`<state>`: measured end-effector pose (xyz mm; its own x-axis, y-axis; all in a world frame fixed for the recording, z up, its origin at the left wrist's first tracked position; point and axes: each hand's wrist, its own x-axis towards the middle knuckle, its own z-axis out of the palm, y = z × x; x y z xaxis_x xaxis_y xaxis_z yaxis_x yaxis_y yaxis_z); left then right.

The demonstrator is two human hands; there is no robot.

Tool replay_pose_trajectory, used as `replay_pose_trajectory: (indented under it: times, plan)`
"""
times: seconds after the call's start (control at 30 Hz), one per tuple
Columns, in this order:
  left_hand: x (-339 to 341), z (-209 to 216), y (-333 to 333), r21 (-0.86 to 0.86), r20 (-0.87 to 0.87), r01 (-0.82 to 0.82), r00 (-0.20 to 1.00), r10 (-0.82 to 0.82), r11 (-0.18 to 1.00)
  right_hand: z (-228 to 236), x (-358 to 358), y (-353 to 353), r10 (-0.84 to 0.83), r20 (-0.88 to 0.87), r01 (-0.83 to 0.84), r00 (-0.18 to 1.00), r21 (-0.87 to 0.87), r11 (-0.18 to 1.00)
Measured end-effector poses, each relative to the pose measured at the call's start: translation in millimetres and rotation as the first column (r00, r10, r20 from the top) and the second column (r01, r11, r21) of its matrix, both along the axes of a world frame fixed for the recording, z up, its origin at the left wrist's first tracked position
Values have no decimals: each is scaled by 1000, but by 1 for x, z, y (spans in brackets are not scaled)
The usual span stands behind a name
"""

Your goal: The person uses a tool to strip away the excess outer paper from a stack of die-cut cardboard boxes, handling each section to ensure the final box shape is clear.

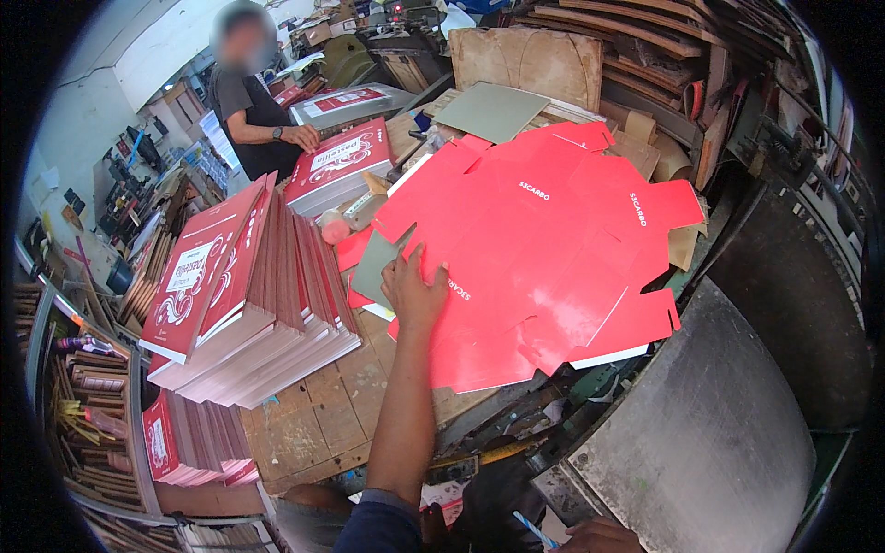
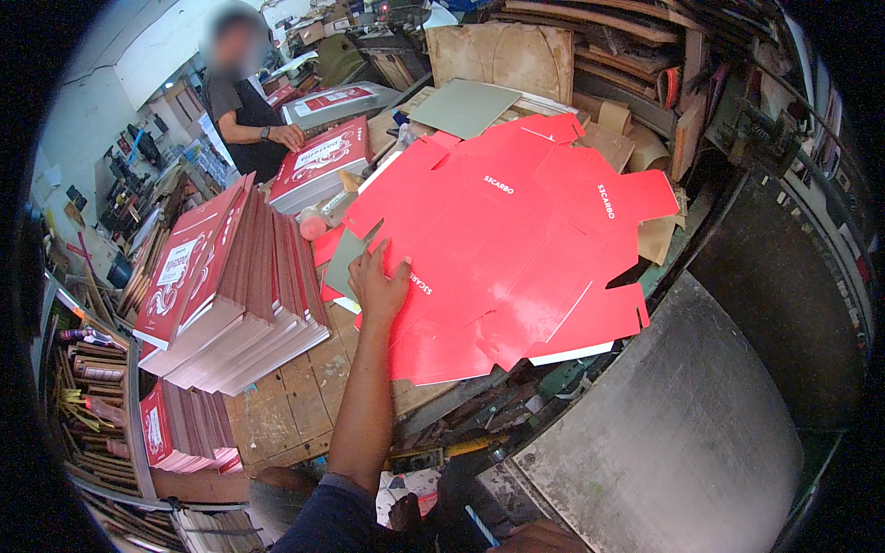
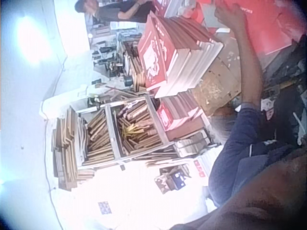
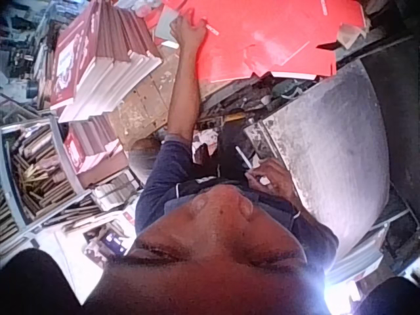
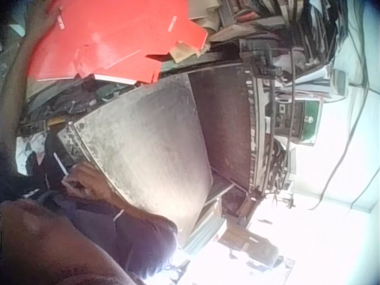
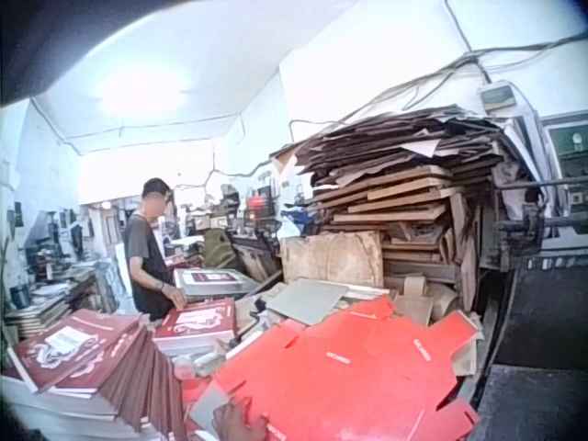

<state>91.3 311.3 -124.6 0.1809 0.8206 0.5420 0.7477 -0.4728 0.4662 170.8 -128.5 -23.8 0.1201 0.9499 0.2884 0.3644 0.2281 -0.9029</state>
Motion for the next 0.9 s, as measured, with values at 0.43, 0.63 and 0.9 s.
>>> replay_pose_trajectory:
  times: [0.43, 0.63, 0.9]
  plan:
    - [1, -5, 2, 20, -69, -35, 997, 36, 999, 2, -1, 1, -3, -13, 3, 1000, -11, 1000]
    - [1, -8, 3, 28, -60, -38, 997, 40, 999, 2, 0, 1, 2, -16, -2, 1000, 10, 1000]
    - [2, -11, 4, 74, -48, -51, 997, 55, 996, -1, 0, 0, 9, -1, -9, 1000, 0, 1000]
